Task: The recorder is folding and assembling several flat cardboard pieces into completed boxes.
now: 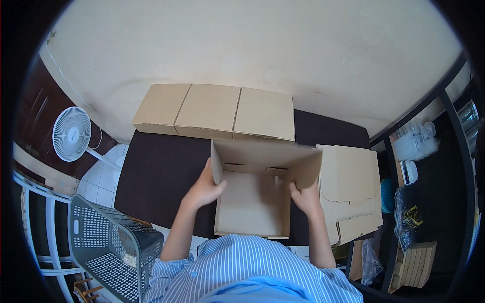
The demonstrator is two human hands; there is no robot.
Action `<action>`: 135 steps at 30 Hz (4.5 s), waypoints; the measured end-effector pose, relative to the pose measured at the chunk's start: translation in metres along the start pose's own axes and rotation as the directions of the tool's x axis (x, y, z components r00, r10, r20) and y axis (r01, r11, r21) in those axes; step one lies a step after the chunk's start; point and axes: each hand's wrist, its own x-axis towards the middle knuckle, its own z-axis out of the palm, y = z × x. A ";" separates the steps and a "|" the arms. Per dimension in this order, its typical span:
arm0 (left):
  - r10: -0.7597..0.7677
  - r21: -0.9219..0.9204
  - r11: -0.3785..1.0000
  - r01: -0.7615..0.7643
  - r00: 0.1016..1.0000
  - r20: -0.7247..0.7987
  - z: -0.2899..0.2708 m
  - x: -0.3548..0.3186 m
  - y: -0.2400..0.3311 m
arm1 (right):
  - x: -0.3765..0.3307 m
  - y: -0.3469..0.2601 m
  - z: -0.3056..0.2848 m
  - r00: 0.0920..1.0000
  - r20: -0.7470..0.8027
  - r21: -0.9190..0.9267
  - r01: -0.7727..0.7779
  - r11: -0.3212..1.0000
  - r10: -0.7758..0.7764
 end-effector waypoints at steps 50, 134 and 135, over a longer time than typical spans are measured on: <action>0.149 0.156 0.978 -0.139 0.987 -0.058 0.061 -0.109 -0.062 | -0.129 -0.028 0.050 0.992 -0.111 0.162 0.069 0.984 -0.051; -0.399 -0.461 0.887 0.022 0.539 -0.742 -0.204 0.149 -0.168 | -0.105 -0.081 0.132 0.941 0.037 0.153 -0.338 0.929 0.336; -0.398 -0.462 0.887 0.021 0.542 -0.740 -0.200 0.153 -0.169 | -0.105 -0.081 0.131 0.940 0.035 0.152 -0.339 0.928 0.338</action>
